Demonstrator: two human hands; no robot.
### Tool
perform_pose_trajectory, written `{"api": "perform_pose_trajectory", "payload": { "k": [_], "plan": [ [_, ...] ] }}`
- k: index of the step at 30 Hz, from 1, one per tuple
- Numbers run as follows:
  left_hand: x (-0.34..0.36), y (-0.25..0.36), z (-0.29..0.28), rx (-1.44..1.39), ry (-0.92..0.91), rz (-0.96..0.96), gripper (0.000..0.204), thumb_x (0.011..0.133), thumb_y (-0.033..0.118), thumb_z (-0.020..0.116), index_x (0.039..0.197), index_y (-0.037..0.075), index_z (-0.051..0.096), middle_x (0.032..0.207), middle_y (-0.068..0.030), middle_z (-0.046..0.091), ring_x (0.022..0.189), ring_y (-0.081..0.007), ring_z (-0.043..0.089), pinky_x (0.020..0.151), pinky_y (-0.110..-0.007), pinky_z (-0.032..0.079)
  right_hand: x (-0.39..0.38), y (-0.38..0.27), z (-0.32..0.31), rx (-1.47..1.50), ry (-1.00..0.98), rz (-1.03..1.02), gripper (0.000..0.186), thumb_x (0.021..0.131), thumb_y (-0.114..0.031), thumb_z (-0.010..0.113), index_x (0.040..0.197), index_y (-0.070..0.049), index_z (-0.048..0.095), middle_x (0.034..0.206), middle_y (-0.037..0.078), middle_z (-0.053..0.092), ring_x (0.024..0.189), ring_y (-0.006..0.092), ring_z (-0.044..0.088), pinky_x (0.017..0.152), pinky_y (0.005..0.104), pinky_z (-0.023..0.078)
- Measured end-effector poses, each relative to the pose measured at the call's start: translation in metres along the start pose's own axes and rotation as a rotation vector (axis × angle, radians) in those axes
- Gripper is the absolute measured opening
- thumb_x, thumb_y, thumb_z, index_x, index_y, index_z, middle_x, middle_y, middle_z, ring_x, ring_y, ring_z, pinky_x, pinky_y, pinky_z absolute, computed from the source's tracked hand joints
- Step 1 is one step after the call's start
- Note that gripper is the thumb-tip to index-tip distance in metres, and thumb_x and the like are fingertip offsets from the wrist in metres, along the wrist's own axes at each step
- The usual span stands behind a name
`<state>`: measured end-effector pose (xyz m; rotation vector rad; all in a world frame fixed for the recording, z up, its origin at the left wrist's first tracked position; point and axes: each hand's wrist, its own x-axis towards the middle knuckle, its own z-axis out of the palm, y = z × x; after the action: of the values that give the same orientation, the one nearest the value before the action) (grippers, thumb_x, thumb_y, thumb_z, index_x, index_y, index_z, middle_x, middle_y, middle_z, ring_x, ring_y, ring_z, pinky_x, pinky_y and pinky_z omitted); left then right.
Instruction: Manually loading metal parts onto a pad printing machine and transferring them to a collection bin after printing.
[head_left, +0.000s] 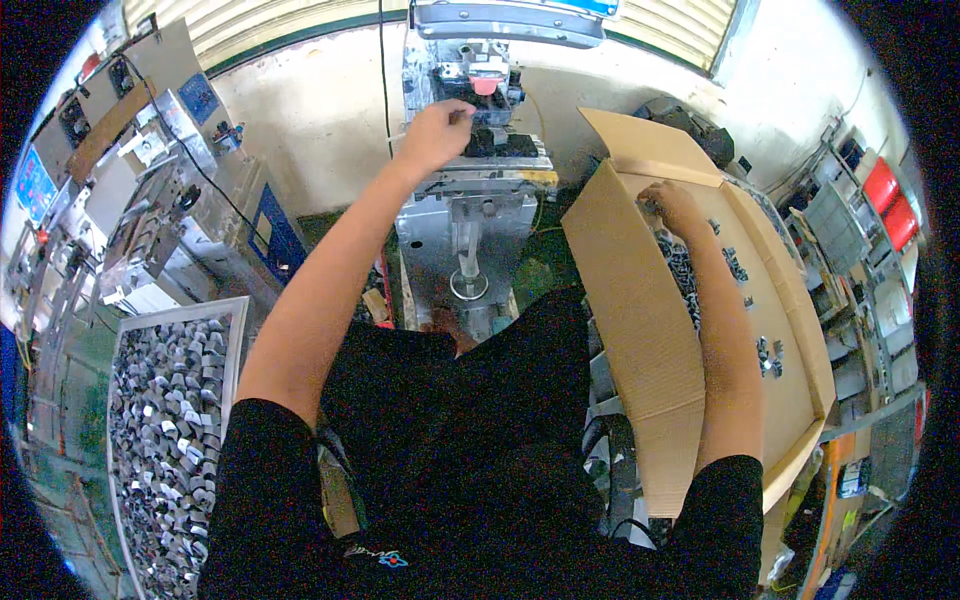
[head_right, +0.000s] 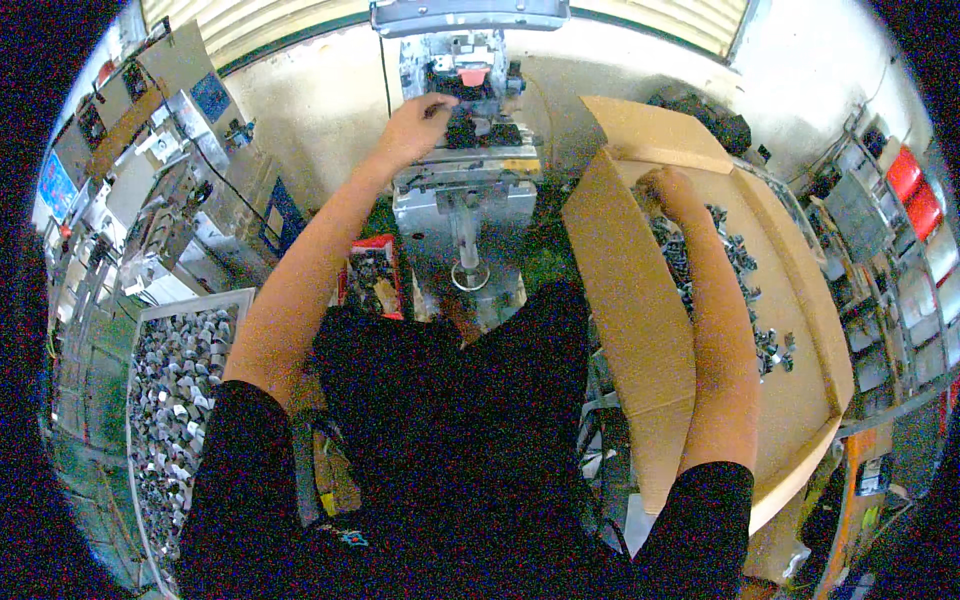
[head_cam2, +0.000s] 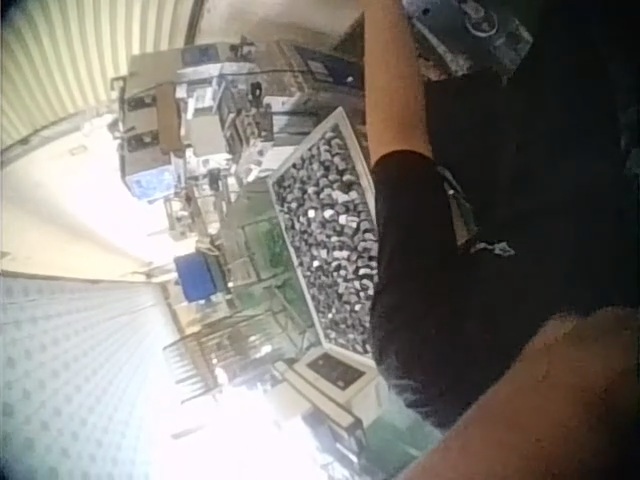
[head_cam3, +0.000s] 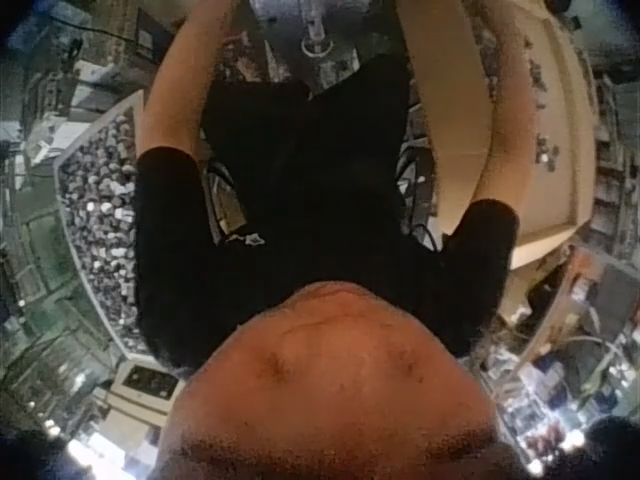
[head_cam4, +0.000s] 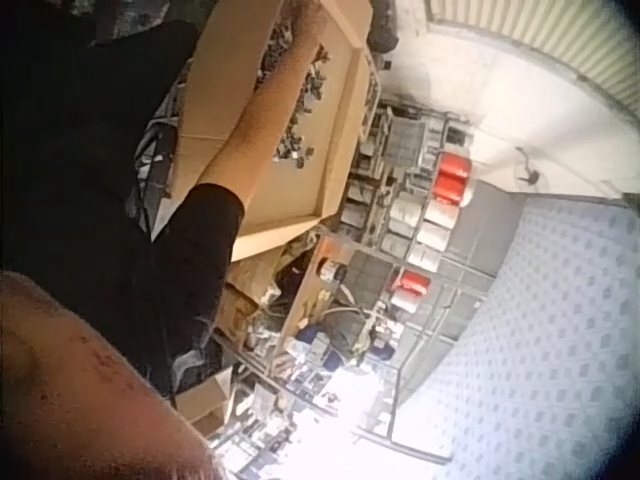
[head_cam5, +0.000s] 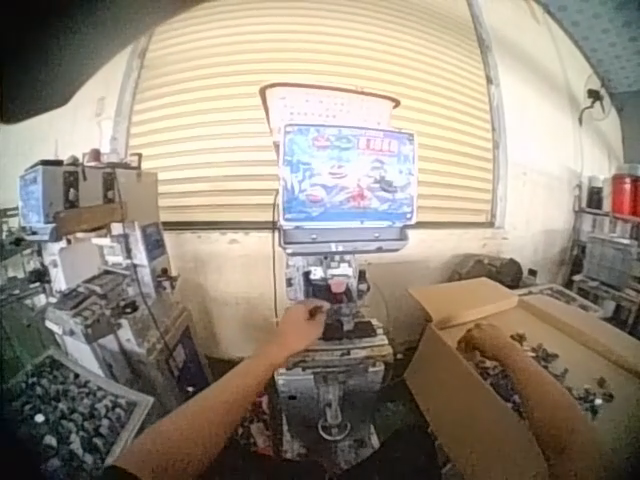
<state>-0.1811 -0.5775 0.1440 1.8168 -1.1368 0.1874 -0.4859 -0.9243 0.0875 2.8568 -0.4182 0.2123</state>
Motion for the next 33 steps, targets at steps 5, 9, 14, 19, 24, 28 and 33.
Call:
{"api": "perform_pose_trajectory", "payload": {
  "k": [5,9,14,19,24,28,33],
  "plan": [
    [0.006,-0.025,0.021,-0.091,0.037,-0.027,0.033,0.085,0.027,0.061,0.107,0.004,0.072,0.093,-0.0219,0.071,0.088,-0.0368,0.068,0.083,-0.037,0.052,0.029,-0.041,-0.035,0.139,0.200,0.137,0.032,0.088,-0.007,0.058,0.118,-0.014,0.066,0.119,0.014,0.063,0.104,0.0352,0.062,0.085,0.0442,0.052],
    [0.009,-0.034,0.030,0.056,-0.043,0.106,0.038,0.085,0.036,0.063,0.107,0.007,0.072,0.102,-0.0219,0.069,0.101,-0.0373,0.064,0.092,-0.041,0.049,0.055,-0.079,-0.061,0.503,0.563,0.123,0.022,0.092,-0.014,0.062,0.113,-0.009,0.067,0.113,0.013,0.067,0.100,0.0301,0.066,0.087,0.0372,0.052],
    [0.001,-0.036,0.029,0.169,0.028,0.343,0.042,0.083,0.047,0.072,0.101,0.009,0.073,0.104,-0.0151,0.071,0.098,-0.0275,0.067,0.087,-0.038,0.051,0.099,-0.141,-0.076,0.866,0.637,0.062,0.021,0.090,-0.019,0.069,0.104,-0.003,0.070,0.105,0.011,0.072,0.096,0.0222,0.069,0.086,0.0321,0.052],
    [0.000,-0.037,0.030,-0.283,0.047,0.035,0.054,0.089,0.046,0.064,0.113,-0.002,0.062,0.109,-0.0206,0.068,0.101,-0.0351,0.064,0.093,-0.042,0.047,0.128,-0.199,-0.080,0.997,0.488,-0.214,0.019,0.089,-0.012,0.071,0.105,-0.002,0.070,0.104,0.009,0.072,0.095,0.0176,0.068,0.087,0.0313,0.053],
    [0.000,-0.032,0.020,-0.257,0.137,-0.166,0.059,0.093,0.047,0.058,0.119,-0.006,0.056,0.108,-0.0254,0.067,0.104,-0.0369,0.065,0.093,-0.041,0.048,0.132,-0.227,-0.083,0.862,0.510,-0.167,0.014,0.086,-0.011,0.073,0.097,-0.003,0.073,0.099,0.006,0.074,0.090,0.0138,0.068,0.085,0.0295,0.053],
    [-0.003,-0.027,0.017,-0.282,0.105,-0.171,0.059,0.093,0.047,0.058,0.119,-0.006,0.057,0.110,-0.0263,0.067,0.105,-0.0379,0.065,0.093,-0.041,0.048,0.128,-0.228,-0.085,0.783,0.492,-0.125,0.015,0.084,-0.011,0.074,0.098,-0.005,0.073,0.097,0.006,0.074,0.086,0.0158,0.069,0.080,0.0315,0.054],
    [-0.002,-0.033,0.015,-0.286,0.136,-0.169,0.059,0.093,0.047,0.058,0.118,-0.007,0.057,0.109,-0.0268,0.067,0.105,-0.0383,0.065,0.093,-0.041,0.048,0.125,-0.240,-0.080,0.585,0.532,-0.113,0.015,0.086,-0.015,0.072,0.097,-0.006,0.073,0.094,0.009,0.074,0.084,0.0277,0.071,0.079,0.0368,0.054]
  ]
}}
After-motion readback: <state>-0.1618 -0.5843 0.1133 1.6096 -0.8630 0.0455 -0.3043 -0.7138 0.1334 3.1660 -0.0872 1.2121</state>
